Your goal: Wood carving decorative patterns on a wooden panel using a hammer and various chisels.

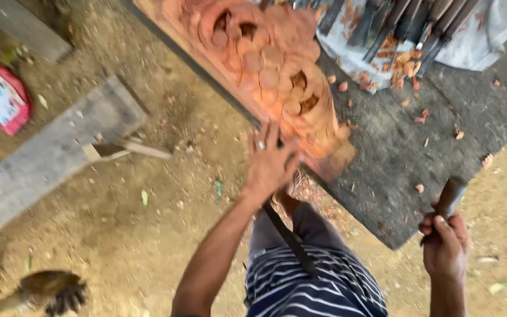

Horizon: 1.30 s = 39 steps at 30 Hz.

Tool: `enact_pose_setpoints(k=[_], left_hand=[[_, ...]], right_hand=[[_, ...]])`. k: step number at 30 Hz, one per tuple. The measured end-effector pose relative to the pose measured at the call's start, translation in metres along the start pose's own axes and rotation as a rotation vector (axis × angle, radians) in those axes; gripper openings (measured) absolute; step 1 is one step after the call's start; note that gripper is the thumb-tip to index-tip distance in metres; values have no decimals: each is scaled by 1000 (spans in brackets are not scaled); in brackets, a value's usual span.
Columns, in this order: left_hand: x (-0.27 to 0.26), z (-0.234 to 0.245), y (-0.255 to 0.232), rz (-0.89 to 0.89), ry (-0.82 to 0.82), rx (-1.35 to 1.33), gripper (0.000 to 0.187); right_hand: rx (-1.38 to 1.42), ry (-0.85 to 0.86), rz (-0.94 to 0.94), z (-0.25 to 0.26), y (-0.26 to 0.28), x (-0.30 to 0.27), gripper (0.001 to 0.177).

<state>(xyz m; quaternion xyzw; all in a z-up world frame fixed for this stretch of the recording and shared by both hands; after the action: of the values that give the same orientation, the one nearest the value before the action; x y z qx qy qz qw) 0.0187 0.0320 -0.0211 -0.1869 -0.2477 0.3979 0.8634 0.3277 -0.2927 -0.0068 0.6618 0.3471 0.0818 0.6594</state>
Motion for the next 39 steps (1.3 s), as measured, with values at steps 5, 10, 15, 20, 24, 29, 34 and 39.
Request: enact_pose_setpoints(k=[5, 10, 15, 20, 24, 29, 34, 39], left_hand=[[-15, 0, -22, 89, -74, 33, 52], [-29, -15, -40, 32, 8, 105, 53], [-22, -8, -58, 282, -111, 210, 56], [-31, -27, -108, 416, -133, 308, 59], [-13, -36, -125, 635, -188, 475, 67], [-3, -63, -130, 830, -285, 445, 85], [5, -53, -124, 899, -444, 161, 78], [-45, -61, -183, 950, -630, -545, 26]], right_hand=[[38, 132, 110, -16, 31, -29, 20], [4, 60, 95, 17, 32, -3, 46], [-172, 227, 99, 54, 37, 69, 54], [-119, 460, 27, 48, 48, 169, 54], [-293, 717, 4, 40, 66, 230, 55], [-432, 848, 97, -16, 72, 239, 53], [-1018, 1147, 410, -80, 63, 207, 43], [-1042, 1542, 859, -162, 66, 161, 54]])
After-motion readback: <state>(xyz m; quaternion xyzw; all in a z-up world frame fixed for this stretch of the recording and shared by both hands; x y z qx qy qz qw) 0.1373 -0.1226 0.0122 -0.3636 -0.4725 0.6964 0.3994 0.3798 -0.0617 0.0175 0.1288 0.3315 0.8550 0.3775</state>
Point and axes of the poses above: each hand's wrist, its own x-axis towards the middle knuckle, its own z-axis out of the back of the hand, y = z × x, the point moved 2 cm from there along x, towards the middle knuckle, and after that the axes turned 10 degrees about -y, right-handed, at the moved point
